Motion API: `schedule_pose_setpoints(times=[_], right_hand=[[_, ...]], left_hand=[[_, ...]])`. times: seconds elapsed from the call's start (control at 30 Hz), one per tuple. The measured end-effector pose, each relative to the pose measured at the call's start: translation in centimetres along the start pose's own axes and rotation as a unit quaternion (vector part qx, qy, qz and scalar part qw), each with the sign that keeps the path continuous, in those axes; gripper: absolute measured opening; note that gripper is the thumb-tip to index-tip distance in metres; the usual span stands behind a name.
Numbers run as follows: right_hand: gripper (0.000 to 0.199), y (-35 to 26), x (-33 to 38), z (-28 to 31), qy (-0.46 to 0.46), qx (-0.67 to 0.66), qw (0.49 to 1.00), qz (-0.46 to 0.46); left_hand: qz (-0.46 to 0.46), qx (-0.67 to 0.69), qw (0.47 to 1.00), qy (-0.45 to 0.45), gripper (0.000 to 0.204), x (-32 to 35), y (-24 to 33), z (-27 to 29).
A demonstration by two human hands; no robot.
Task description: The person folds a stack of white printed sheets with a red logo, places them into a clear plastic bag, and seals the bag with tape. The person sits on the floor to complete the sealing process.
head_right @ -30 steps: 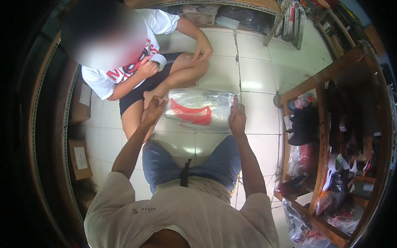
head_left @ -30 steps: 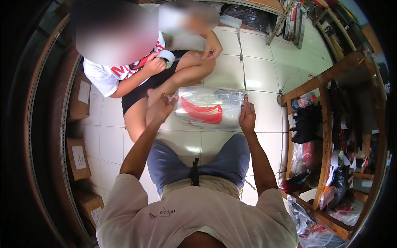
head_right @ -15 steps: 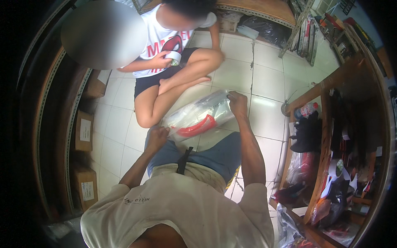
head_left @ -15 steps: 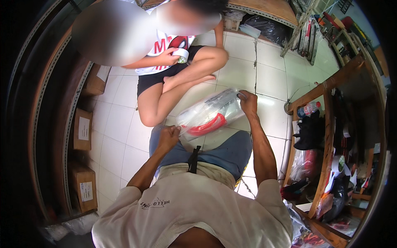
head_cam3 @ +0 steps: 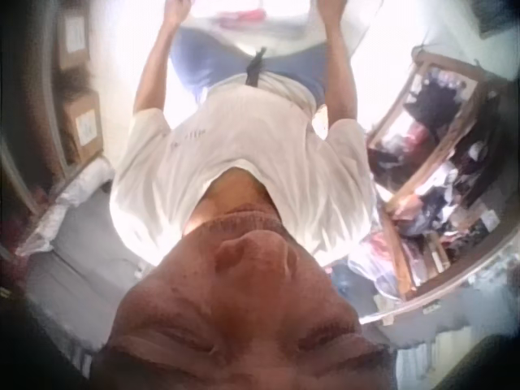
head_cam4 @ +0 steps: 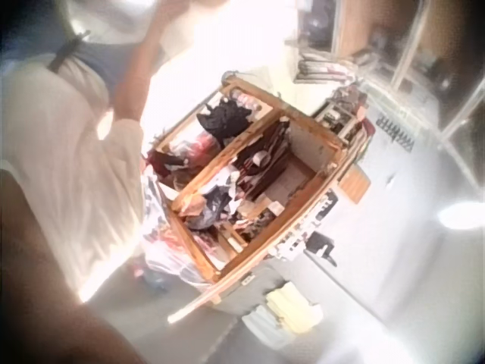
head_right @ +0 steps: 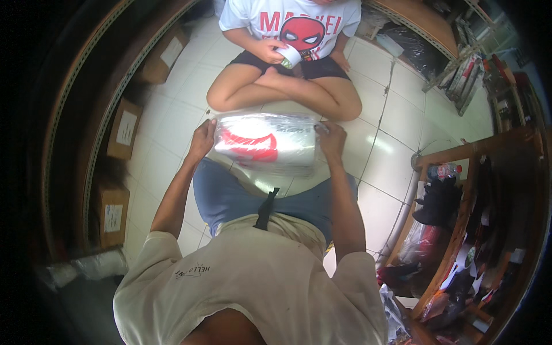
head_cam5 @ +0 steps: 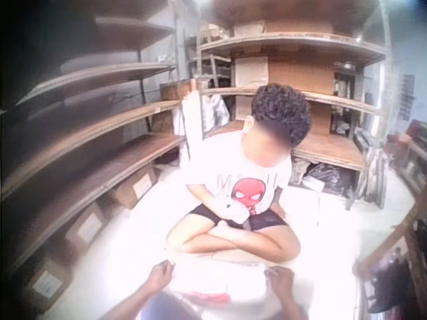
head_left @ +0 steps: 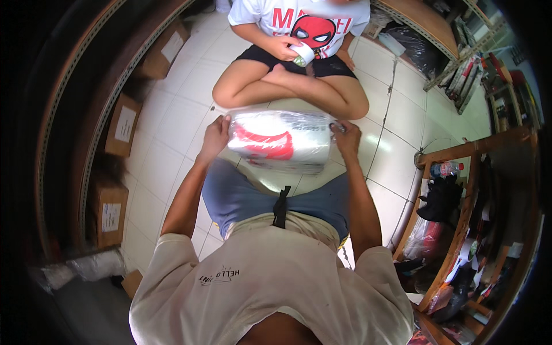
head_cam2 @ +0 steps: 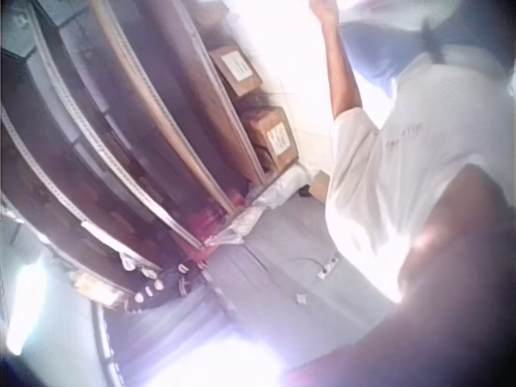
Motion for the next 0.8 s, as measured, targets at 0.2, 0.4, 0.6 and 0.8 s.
schedule_pose_setpoints(times=[0.2, 0.4, 0.6, 0.8], right_hand=[[0.029, -4.8, -0.1, 1.6, -0.034, 0.163, 0.969, 0.182], [0.052, -6.9, -1.1, -0.5, -0.248, 0.274, 0.926, 0.074], [0.049, -7.3, 2.1, 0.1, -0.295, 0.114, 0.948, -0.047], [0.020, -4.2, 2.0, -0.4, -0.246, -0.149, 0.946, -0.150]], left_hand=[[-0.012, 0.221, 0.962, -0.160, 0.040, 1.3, 0.2, -0.9], [-0.027, 0.069, 0.963, -0.259, 0.029, -0.8, 0.5, 0.0], [-0.130, -0.047, 0.983, -0.122, 0.047, -0.4, -0.4, -0.2], [-0.183, -0.058, 0.969, -0.157, 0.065, -0.1, -0.1, -0.5]])
Point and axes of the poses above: each hand's wrist, its own x-axis away from the middle knuckle, its own z-axis out of the back of the hand, y = z × x, the point moved 7 cm from there along -x, towards the middle knuckle, and after that the axes turned 1 degree about x, right-handed, at the moved point
